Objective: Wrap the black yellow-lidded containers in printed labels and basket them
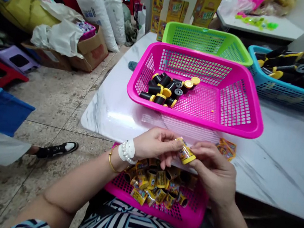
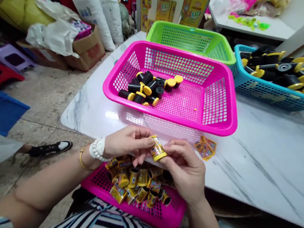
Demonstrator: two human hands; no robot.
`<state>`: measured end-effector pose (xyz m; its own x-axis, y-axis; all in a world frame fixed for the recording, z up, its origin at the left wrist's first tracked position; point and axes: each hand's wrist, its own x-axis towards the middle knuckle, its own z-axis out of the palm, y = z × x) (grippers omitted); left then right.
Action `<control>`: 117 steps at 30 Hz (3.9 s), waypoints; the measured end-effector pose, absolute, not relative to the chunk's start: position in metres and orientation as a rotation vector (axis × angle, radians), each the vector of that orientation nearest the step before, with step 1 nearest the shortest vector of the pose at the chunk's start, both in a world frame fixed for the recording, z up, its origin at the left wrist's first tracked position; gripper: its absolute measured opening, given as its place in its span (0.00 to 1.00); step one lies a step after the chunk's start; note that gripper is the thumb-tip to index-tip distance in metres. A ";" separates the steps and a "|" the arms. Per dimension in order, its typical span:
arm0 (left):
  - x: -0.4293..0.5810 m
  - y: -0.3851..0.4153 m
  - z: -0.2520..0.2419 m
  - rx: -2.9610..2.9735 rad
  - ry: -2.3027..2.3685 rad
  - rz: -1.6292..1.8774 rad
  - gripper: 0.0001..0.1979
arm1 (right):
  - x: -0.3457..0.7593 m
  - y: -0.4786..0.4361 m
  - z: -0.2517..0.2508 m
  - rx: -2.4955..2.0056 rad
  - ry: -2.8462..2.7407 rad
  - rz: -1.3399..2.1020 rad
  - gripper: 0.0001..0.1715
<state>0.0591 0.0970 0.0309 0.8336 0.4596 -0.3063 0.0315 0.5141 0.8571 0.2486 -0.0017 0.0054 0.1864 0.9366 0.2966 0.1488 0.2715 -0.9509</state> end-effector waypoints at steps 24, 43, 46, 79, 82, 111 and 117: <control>0.027 0.029 0.015 0.651 0.562 0.253 0.24 | 0.212 -0.054 0.004 -1.183 -1.364 0.778 0.17; 0.031 0.002 -0.023 0.544 0.825 0.311 0.30 | 0.196 -0.071 -0.035 -1.356 -1.351 0.752 0.13; 0.034 0.002 -0.024 0.560 0.842 0.295 0.31 | 0.204 -0.065 -0.030 -1.274 -1.595 0.596 0.18; 0.047 0.030 0.031 1.491 0.923 0.822 0.11 | 0.339 -0.007 -0.007 -1.856 -1.653 -0.401 0.08; 0.065 0.032 0.032 1.412 0.899 0.825 0.10 | 0.310 -0.013 0.003 -1.749 -1.561 -0.437 0.05; 0.047 0.018 0.044 1.625 1.005 1.355 0.06 | 0.202 -0.017 0.011 -1.585 -1.360 0.416 0.24; 0.049 0.017 0.043 1.473 1.043 1.246 0.06 | 0.198 -0.017 0.014 -1.489 -1.516 0.272 0.22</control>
